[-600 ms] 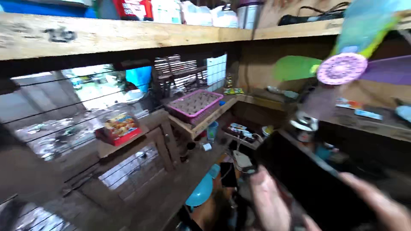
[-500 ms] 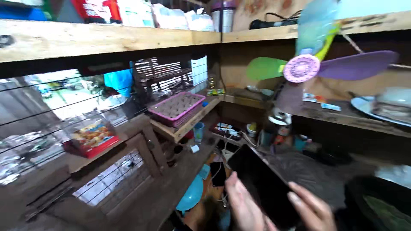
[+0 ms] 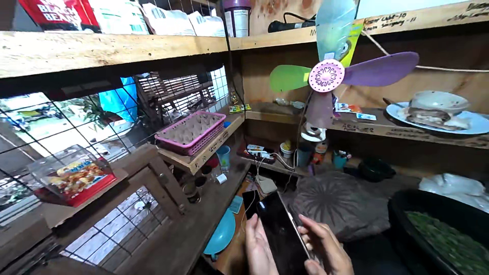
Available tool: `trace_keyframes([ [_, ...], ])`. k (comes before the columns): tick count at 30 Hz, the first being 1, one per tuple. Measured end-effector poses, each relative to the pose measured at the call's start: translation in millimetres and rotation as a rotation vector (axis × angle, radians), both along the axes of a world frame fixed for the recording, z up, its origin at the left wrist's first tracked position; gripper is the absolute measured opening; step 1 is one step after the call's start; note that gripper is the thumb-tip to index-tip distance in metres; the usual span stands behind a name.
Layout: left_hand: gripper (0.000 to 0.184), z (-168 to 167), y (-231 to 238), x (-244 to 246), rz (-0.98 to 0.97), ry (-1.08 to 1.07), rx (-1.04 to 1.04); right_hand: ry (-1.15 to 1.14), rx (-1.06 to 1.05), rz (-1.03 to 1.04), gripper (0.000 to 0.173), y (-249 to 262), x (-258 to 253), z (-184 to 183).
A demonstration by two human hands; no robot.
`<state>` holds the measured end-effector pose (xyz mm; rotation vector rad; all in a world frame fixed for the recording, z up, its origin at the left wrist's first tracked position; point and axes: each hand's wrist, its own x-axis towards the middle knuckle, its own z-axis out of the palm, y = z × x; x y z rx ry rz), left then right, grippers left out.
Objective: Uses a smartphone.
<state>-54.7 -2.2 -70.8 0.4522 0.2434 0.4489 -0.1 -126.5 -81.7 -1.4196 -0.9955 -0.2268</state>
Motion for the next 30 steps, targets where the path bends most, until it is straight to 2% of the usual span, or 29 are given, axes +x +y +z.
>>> trace_keyframes([
  [10, 0.053, -2, 14, -2, -0.011, 0.040, 0.099, -0.071, -0.030, -0.007, 0.071, 10, 2, -10],
  [14, 0.052, 0, 14, -4, 0.037, 0.084, 0.167, -0.062, -0.041, -0.014, 0.079, 12, -3, -5],
  [19, 0.058, 0, 17, -6, 0.063, 0.103, 0.237, -0.106, -0.110, 0.006, 0.070, 8, 9, -15],
  [21, 0.053, 3, 16, -5, 0.065, 0.088, 0.228, -0.025, -0.068, 0.084, 0.070, 8, 12, -22],
  [25, 0.056, 10, 15, -6, 0.079, 0.143, 0.344, 0.264, 0.084, 0.157, 0.065, 10, 17, -25],
  [27, 0.054, 12, 13, -5, 0.091, 0.181, 0.418, 0.469, 0.082, 0.173, 0.065, 8, 21, -23],
  [30, 0.054, 7, 12, -3, 0.095, 0.186, 0.481, 0.729, 0.058, 0.278, 0.056, 7, 27, -23],
])
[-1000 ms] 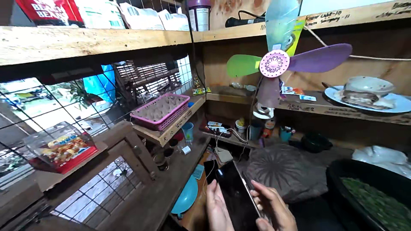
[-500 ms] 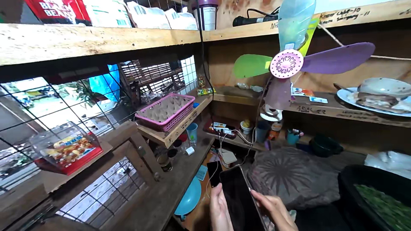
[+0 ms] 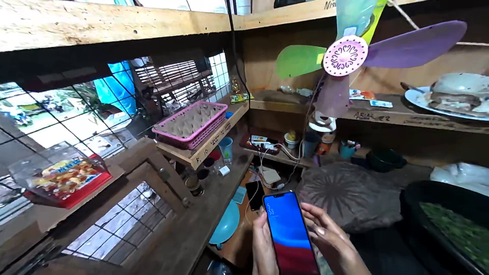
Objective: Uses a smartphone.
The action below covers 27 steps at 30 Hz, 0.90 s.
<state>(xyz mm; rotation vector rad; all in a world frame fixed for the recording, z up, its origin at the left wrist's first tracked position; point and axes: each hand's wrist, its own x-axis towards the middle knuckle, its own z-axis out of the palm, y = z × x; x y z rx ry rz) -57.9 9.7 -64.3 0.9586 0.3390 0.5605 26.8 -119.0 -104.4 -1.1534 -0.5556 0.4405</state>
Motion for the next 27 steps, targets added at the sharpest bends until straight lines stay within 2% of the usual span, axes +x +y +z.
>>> trace_keyframes([
  [3, 0.054, -7, -1, 2, 0.003, -0.016, 0.050, 0.101, 0.018, 0.098, 0.052, 0, -1, 3],
  [8, 0.056, -18, -3, 5, -0.015, 0.009, 0.095, -0.053, -0.074, 0.068, 0.066, 6, -11, 7],
  [11, 0.060, -24, -2, 5, -0.010, 0.027, 0.117, -0.093, -0.165, -0.009, 0.067, 11, -16, 11],
  [14, 0.060, -24, -3, 5, -0.014, 0.023, 0.123, -0.090, -0.195, -0.078, 0.049, 16, -13, 11],
  [16, 0.060, -25, -3, 4, -0.007, 0.024, 0.118, -0.028, -0.155, -0.087, 0.033, 19, -8, 8],
  [17, 0.060, -25, -3, 3, -0.006, 0.034, 0.121, 0.007, -0.126, -0.076, 0.030, 19, -5, 6],
  [22, 0.058, -20, -3, -1, -0.015, 0.072, 0.095, 0.055, -0.053, -0.026, 0.034, 16, -4, 2],
  [27, 0.060, -22, -2, 0, -0.020, 0.051, 0.099, -0.021, -0.086, -0.043, 0.045, 14, -11, 0],
])
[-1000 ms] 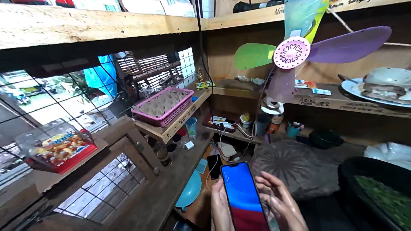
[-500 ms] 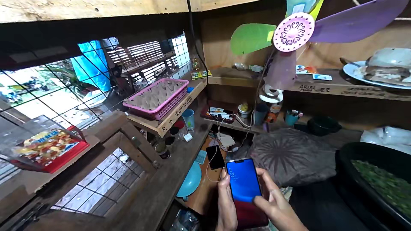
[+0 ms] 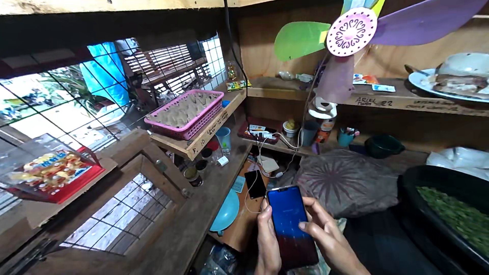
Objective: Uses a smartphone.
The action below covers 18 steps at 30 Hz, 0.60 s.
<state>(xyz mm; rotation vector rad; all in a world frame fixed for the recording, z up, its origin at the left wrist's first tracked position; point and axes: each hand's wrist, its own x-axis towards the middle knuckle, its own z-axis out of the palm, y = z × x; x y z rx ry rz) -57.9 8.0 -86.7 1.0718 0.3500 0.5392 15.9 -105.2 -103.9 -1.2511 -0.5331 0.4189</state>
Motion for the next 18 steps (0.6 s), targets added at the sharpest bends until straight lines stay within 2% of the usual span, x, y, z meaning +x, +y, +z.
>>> trace_keyframes([
  [10, 0.062, -5, -2, 4, 0.016, -0.013, 0.000, -0.151, -0.045, -0.157, 0.048, 11, -6, -1],
  [18, 0.056, -2, -2, 3, 0.019, -0.028, -0.016, -0.062, 0.060, 0.001, 0.046, -3, 7, -9],
])
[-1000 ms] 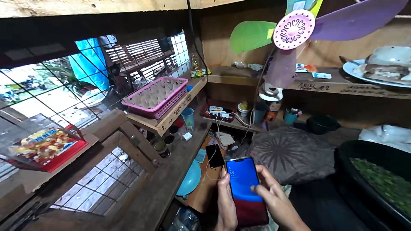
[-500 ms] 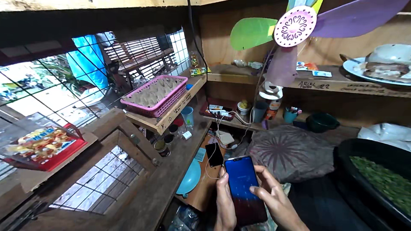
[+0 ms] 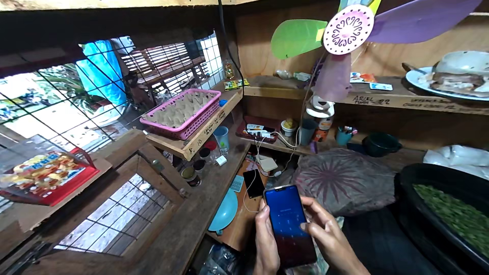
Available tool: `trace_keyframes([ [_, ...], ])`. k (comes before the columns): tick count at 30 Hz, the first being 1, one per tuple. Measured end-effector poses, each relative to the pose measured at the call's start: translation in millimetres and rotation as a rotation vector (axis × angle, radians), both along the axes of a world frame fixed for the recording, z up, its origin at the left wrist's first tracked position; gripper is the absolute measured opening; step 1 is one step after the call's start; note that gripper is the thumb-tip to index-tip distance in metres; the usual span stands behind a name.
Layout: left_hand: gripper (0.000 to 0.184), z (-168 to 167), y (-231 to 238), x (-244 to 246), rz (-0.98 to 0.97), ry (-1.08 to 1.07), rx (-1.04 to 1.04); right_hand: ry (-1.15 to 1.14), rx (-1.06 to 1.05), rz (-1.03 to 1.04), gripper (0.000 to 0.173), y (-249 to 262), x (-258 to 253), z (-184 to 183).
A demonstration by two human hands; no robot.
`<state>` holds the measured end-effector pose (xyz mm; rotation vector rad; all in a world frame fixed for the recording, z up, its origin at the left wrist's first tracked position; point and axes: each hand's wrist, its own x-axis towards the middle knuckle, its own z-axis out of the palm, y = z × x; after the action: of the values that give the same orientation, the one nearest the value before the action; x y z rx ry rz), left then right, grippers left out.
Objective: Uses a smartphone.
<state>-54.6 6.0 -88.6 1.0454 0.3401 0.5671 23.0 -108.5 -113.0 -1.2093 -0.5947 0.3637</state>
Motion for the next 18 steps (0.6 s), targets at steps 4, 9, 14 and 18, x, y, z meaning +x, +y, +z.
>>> trace_keyframes([
  [4, 0.058, -1, -2, 0, -0.006, 0.000, -0.005, 0.043, 0.016, -0.052, 0.043, 1, -1, 6],
  [9, 0.057, -3, -1, 0, -0.020, -0.015, 0.002, 0.018, -0.006, -0.046, 0.041, -1, -1, 0],
  [14, 0.060, -6, 0, 0, -0.016, -0.003, -0.003, 0.027, -0.026, -0.016, 0.051, 1, -3, 3],
  [18, 0.058, -6, 0, 0, 0.010, 0.001, -0.011, -0.105, -0.132, -0.111, 0.066, 9, -14, 7],
])
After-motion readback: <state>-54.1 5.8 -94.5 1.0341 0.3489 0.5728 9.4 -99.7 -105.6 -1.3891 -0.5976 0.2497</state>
